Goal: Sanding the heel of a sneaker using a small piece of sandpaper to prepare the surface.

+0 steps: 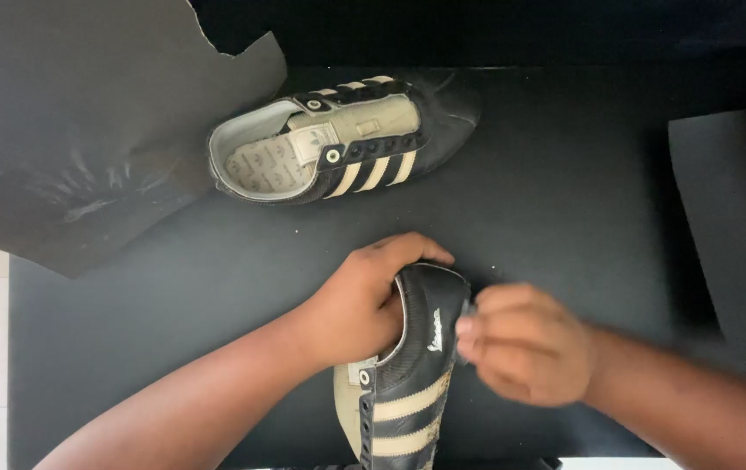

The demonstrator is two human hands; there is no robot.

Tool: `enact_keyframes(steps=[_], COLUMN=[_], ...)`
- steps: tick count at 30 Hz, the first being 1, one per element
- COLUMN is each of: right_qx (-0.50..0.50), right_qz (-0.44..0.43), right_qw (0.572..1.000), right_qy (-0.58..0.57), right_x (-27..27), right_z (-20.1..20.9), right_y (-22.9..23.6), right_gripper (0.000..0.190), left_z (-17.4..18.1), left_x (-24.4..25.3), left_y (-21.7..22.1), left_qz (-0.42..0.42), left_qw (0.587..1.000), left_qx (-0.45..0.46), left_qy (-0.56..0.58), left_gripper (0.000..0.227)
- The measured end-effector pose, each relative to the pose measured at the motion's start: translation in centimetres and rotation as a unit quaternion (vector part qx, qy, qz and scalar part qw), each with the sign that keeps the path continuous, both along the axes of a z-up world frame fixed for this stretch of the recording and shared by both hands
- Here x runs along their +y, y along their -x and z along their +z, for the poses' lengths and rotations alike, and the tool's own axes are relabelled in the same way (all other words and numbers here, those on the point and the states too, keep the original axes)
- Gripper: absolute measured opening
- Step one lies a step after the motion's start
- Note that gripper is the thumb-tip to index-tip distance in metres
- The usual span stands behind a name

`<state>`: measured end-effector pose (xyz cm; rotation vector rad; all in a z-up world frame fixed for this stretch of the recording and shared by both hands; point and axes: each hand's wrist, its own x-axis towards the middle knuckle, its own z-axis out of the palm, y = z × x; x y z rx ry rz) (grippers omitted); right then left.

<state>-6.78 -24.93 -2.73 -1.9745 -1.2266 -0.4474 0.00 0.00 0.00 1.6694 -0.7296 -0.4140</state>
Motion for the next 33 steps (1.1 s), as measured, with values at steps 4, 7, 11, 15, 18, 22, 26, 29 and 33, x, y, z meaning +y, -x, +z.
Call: enact_keyframes(steps=[4,7,11,15,18,22,26,29,33], right_qx=[-0.036,0.005,-0.020,0.023,0.014,-0.027,0.029,0.035,0.022], right_qz=[0.013,-0.046,0.004,-0.041,-0.072,0.013,-0.059,-0.110,-0.044], right_qw=[0.999,0.998,1.000,0.999,0.997,0.999,0.997,0.992,0.998], right_qy=[-0.015,-0.032,-0.006,-0.013,-0.031,-0.036,-0.049,-0.059,-0.044], right_x=[0.5,0.2,0.4,-0.4,0.4,0.6,0.8,0.8,0.7], right_z=[0.7,0.5,0.5,-0.2,0.6,0.6,0.8,0.6,0.6], right_y=[-0.9,-1.2,-0.3,-1.0,-1.2,-0.6,-1.8,-1.3,-0.7], right_gripper=[0.015,0.008,0.016,0.014,0.007,0.014,0.007,0.005,0.011], left_z=[0.3,0.2,0.2,-0.1,0.1,0.4,0.0,0.1,0.2], left_x=[0.1,0.1,0.0,0.1,0.1,0.1,0.1,0.0,0.1], left_y=[-0.1,-0.1,-0.1,-0.2,-0.1,-0.1,-0.1,-0.1,0.0], left_qz=[-0.007,-0.006,-0.006,-0.013,-0.005,-0.003,-0.011,-0.009,-0.003], left_qw=[1.000,1.000,1.000,1.000,1.000,1.000,1.000,1.000,1.000], left_qx=[0.012,0.008,0.008,0.002,0.006,0.013,0.006,0.002,0.010], left_qy=[-0.009,-0.009,-0.008,-0.011,-0.007,-0.010,-0.010,-0.007,-0.012], left_gripper=[0.051,0.050,0.055,0.058,0.049,0.048,0.055,0.051,0.050])
